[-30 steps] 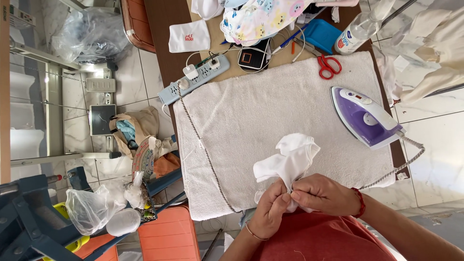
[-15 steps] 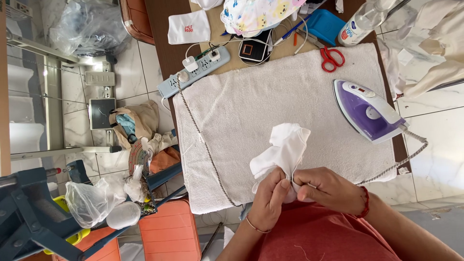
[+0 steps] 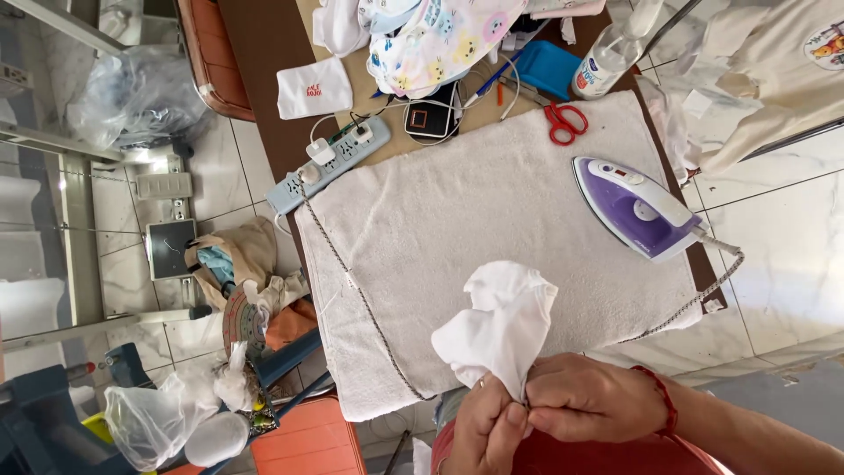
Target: Ironing baby onesies on a towel-covered workbench in a production environment.
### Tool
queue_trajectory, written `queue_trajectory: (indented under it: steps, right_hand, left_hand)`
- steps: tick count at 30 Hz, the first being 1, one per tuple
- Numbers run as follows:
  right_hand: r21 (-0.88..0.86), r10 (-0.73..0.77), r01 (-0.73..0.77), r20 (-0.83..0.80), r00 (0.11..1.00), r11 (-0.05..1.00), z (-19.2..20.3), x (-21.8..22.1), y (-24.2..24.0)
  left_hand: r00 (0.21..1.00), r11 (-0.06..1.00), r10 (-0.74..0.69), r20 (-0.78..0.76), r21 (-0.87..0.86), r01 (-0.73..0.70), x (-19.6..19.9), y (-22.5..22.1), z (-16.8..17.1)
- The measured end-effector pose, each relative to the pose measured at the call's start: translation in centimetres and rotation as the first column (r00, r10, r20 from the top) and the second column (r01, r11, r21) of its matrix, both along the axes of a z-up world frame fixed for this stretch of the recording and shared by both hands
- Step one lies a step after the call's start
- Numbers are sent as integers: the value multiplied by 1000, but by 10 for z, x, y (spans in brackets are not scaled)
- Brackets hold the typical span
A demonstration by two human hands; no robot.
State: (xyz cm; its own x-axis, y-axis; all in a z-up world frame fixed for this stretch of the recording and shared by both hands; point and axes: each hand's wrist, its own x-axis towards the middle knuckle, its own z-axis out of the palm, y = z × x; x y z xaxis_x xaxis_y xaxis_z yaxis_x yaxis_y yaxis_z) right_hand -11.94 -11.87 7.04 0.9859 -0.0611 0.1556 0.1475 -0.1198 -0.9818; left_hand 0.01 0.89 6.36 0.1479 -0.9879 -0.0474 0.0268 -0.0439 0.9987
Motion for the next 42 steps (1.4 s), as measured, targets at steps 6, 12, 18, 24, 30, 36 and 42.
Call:
queue_trajectory:
  steps: [6,12,18,24,30,36,42]
  right_hand:
    - [436,-117,174,-154,981,883,-25,-12,10]
    - [472,-690,705,-243,681,529,-90,-63,-19]
    - [-138,-947,938,-87,310,319,-66,-125,-68]
    - [382,-646,921,-684,338,77,-36,-84,-110]
    - [-428,-916,839,-355,186,336,-193,-56,-112]
    - [-703,-970,669,-163,179,241,-244,-71,-103]
    - [-763,-954,617,-1,299,194,-182,-55,-131]
  left_hand:
    - [802,925,364,-474,283,-253,-12,15,-28]
    - [877,912,409,-252,72,-404,34,-19,-24]
    - [777,781,624,-77,85,-619,64,-20,-42]
    - [868,888,458,-191,46,-458,56,-56,-48]
    - [706,497,706,-56,749,-438,44,-34,-223]
    - [747,538,646,-158,788,-299,7,-1,-234]
    - [874,480,467,-131,868,-126,-7,18,-240]
